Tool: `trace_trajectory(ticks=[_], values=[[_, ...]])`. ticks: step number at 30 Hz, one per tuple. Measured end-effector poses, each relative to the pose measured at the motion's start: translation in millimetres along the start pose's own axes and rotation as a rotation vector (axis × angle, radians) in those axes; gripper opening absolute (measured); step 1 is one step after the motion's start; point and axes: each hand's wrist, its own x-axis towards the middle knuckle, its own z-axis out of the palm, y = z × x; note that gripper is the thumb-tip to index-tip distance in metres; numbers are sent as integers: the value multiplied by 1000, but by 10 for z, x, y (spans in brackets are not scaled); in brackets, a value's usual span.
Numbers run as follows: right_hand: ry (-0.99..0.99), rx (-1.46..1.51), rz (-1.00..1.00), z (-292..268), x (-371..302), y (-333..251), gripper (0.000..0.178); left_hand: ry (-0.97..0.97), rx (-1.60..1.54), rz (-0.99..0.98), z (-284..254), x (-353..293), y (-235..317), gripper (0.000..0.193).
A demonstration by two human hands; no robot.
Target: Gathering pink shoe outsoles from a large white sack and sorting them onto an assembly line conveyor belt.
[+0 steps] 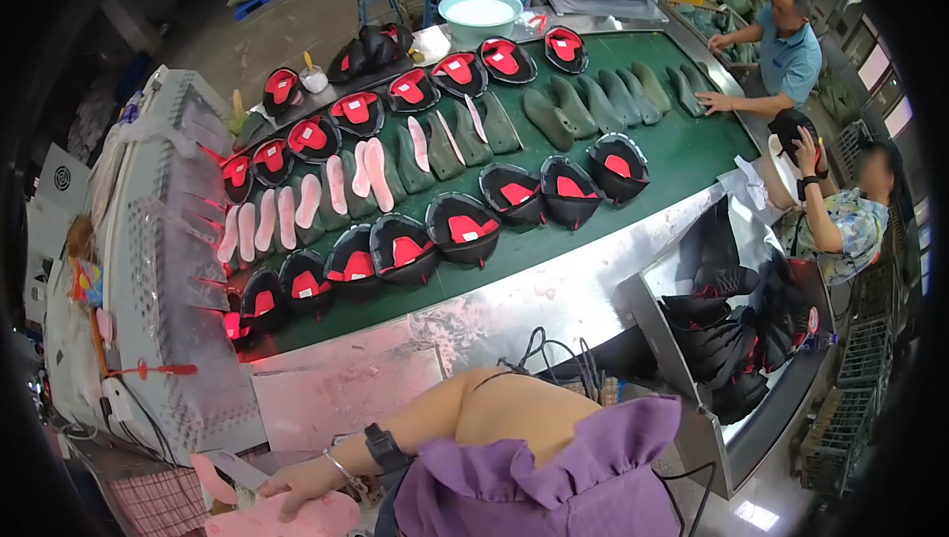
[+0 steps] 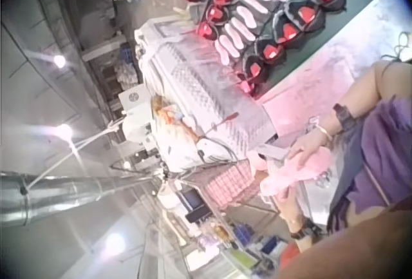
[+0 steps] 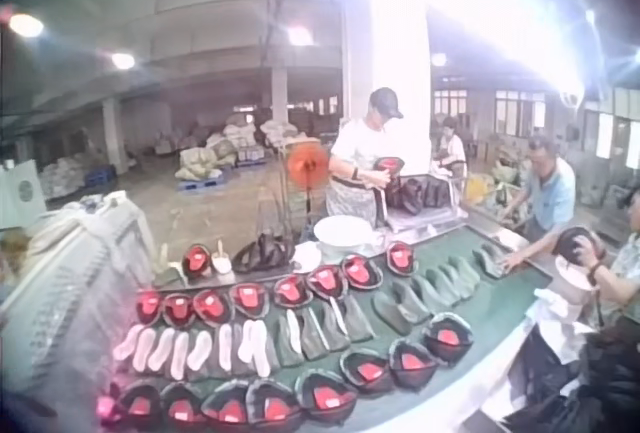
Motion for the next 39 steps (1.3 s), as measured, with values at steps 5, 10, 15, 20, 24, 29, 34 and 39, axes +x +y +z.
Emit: trace_trajectory(ticks=[5, 10, 15, 20, 24, 29, 34, 39], values=[[35, 171, 52, -137, -359, -282, 61, -103, 5, -52, 356, 55, 320, 15], [36, 293, 103, -198, -549, -382, 61, -94, -308, -208, 549, -133, 646, 18], [11, 227, 163, -303, -549, -120, 55, -106, -1024, -88, 692, -516, 811, 42], [-119, 199, 316, -282, -583, -446, 58, 230, -1322, -59, 225, -864, 593, 19], [-333, -439, 264, 46, -372, -402, 51, 339, -1242, -81, 39, -1233, 343, 43], [-471, -751, 295, 846, -141, -245, 46, 304, -595, -67, -241, -2086, 277, 47], [-188, -883, 497, 1615, -144, 281, 37, 163, -492, -17, -289, -3000, 17, 44], [-61, -187, 448, 3062, -251, 1137, 28, 114, -711, 311, -366, -4402, -1064, 42]])
